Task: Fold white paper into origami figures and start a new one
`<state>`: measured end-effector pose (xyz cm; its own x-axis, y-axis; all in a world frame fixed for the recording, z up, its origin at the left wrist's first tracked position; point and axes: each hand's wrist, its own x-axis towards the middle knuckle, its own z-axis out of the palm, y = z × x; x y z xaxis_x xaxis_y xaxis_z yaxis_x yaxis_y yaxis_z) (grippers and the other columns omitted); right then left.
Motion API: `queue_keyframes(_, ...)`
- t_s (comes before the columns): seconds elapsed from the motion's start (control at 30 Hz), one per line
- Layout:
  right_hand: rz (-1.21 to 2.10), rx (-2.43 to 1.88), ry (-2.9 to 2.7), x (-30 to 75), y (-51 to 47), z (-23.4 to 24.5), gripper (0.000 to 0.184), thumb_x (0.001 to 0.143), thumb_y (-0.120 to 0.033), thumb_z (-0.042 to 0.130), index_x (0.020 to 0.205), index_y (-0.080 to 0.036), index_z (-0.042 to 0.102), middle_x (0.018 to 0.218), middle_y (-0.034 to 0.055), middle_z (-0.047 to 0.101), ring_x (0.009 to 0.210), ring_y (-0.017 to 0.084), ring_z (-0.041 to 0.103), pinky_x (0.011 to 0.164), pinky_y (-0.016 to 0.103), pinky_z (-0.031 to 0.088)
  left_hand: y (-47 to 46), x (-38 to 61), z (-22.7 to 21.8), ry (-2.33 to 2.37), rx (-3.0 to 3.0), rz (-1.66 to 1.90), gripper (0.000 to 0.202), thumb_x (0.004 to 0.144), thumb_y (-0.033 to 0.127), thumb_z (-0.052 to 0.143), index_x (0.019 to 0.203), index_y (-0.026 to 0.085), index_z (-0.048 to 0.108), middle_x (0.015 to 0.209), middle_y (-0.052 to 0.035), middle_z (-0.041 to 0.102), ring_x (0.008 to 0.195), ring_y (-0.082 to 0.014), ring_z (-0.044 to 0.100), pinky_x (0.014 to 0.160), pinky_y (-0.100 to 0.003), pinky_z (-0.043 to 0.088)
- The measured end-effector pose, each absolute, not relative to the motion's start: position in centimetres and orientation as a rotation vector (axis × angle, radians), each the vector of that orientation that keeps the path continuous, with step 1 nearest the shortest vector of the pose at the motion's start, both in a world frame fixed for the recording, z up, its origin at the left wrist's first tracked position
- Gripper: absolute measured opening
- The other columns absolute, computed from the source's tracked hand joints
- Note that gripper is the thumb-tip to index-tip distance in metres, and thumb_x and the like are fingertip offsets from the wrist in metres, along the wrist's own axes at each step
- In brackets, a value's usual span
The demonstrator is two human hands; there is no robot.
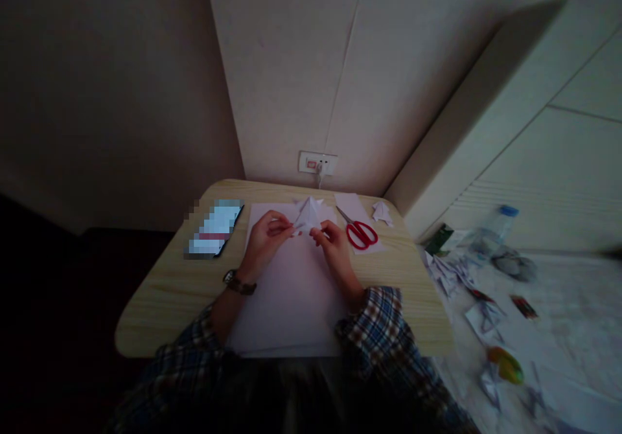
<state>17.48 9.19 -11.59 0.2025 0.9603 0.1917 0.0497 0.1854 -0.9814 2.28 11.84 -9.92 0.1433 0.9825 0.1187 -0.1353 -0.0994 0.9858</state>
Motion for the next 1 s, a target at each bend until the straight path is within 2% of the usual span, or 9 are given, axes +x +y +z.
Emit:
queue_keyframes(0.23, 0.846, -1.273, -1.219, 17.5, 9.1, -11.7, 0.021, 0.071, -0.038, 0.058, 0.060, -0.021, 0.050, 0.058, -0.0035, 0.050, 0.054, 0.012, 0.044, 0.054, 0.024, 0.037, 11.8, 2.5, -9.9, 0.982, 1.276, 1.150, 0.039, 0.058, 0.027, 0.076, 0.089, 0.020, 0.053, 0.068, 0.0040, 0.065, 0.070, -0.0148, 0.066, 0.068, -0.025, 0.050)
queue_keyframes(0.47, 0.910, -1.260, -1.233, 17.2, 9.0, -11.6, 0.023, 0.072, -0.039, 0.060, 0.062, -0.021, 0.050, 0.061, -0.0035, 0.051, 0.057, 0.012, 0.046, 0.056, 0.024, 0.039, 11.9, 2.1, -9.9, 1.002, 1.293, 1.092, 0.036, 0.058, 0.028, 0.074, 0.087, 0.019, 0.053, 0.061, 0.0056, 0.062, 0.066, -0.0152, 0.064, 0.068, -0.027, 0.048)
queue_keyframes(0.67, 1.000, -1.226, -1.246, 17.1, 9.1, -11.6, 0.022, 0.069, -0.041, 0.065, 0.071, -0.020, 0.057, 0.066, -0.0033, 0.052, 0.059, 0.012, 0.048, 0.054, 0.022, 0.039, 11.8, 2.0, -9.9, 0.965, 1.274, 1.069, 0.037, 0.058, 0.032, 0.075, 0.085, 0.020, 0.054, 0.063, 0.0052, 0.063, 0.066, -0.0146, 0.064, 0.066, -0.026, 0.048)
queue_keyframes(0.87, 0.967, -1.271, -1.286, 17.4, 9.4, -12.3, 0.028, 0.068, -0.046, 0.065, 0.066, -0.019, 0.056, 0.060, -0.0038, 0.052, 0.055, 0.011, 0.045, 0.051, 0.022, 0.036, 12.0, 2.3, -10.3, 0.947, 1.300, 1.044, 0.037, 0.056, 0.030, 0.077, 0.086, 0.018, 0.059, 0.067, 0.0027, 0.065, 0.070, -0.0158, 0.065, 0.071, -0.028, 0.051)
queue_keyframes(1.0, 0.960, -1.275, -1.308, 17.5, 9.5, -12.5, 0.028, 0.069, -0.046, 0.064, 0.065, -0.019, 0.056, 0.058, -0.0034, 0.051, 0.055, 0.012, 0.045, 0.051, 0.023, 0.034, 12.0, 2.3, -10.6, 0.968, 1.344, 1.055, 0.031, 0.060, 0.030, 0.074, 0.085, 0.016, 0.063, 0.076, -0.0009, 0.067, 0.075, -0.0168, 0.065, 0.075, -0.029, 0.050)
